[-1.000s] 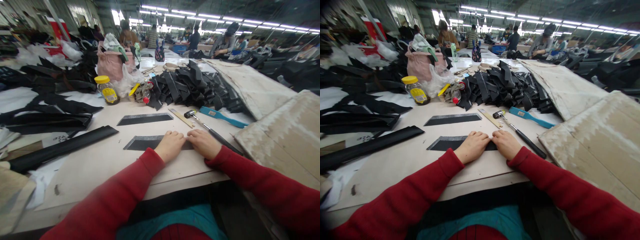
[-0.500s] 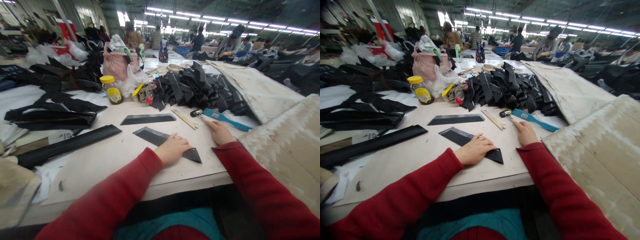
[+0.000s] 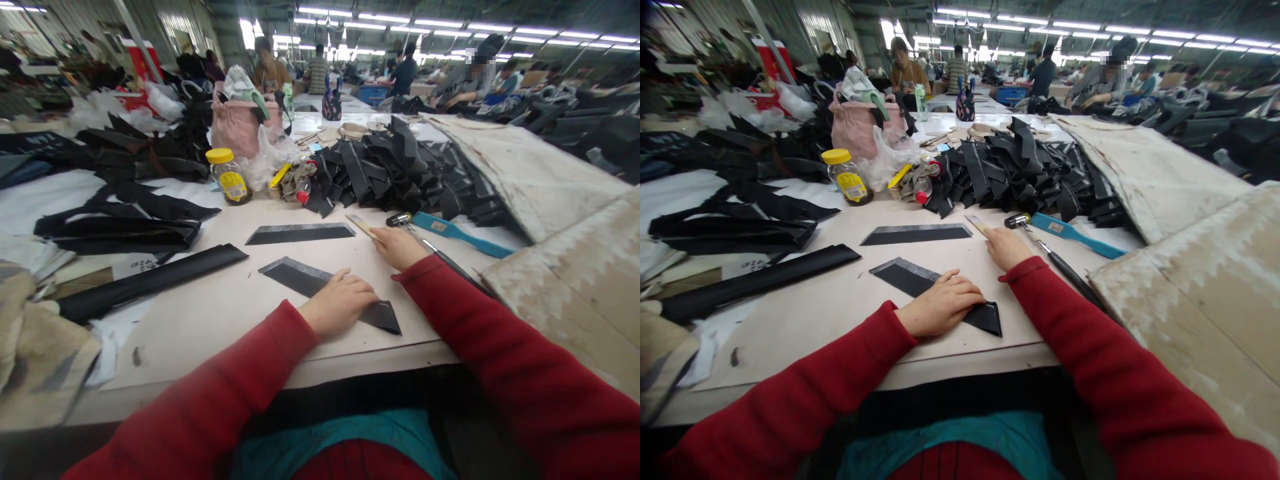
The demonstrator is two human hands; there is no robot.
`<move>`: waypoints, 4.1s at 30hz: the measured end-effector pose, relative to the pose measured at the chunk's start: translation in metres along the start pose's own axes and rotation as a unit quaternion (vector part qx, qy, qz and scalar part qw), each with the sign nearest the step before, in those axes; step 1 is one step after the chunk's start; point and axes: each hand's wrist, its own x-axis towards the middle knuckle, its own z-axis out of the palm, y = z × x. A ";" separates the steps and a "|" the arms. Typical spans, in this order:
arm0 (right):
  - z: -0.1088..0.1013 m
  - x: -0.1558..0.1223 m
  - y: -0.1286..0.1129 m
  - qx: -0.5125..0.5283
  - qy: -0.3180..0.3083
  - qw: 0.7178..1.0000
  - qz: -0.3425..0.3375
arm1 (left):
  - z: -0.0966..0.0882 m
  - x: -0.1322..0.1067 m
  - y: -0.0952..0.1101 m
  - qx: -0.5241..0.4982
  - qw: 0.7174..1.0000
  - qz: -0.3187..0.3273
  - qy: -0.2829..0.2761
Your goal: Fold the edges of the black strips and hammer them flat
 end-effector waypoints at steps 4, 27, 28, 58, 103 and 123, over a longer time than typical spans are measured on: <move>0.008 0.043 -0.006 -0.018 -0.027 0.999 0.042 | -0.005 -0.007 0.001 -0.018 0.999 0.012 -0.024; -0.024 0.012 -0.021 0.204 -0.030 0.978 0.010 | -0.002 -0.038 0.049 0.048 0.994 -0.099 -0.024; -0.025 -0.002 -0.022 0.253 -0.034 0.967 -0.006 | -0.002 -0.039 0.051 0.045 0.993 -0.103 -0.021; -0.016 -0.108 -0.013 0.168 -0.083 0.952 -0.242 | -0.009 -0.041 0.045 0.037 0.995 -0.063 -0.062; -0.019 -0.078 -0.058 0.111 -0.074 0.960 -0.246 | -0.023 -0.070 0.012 -0.021 0.998 -0.044 -0.028; -0.016 -0.050 -0.079 0.092 -0.082 0.965 -0.231 | -0.023 -0.077 -0.016 0.001 0.999 -0.052 0.004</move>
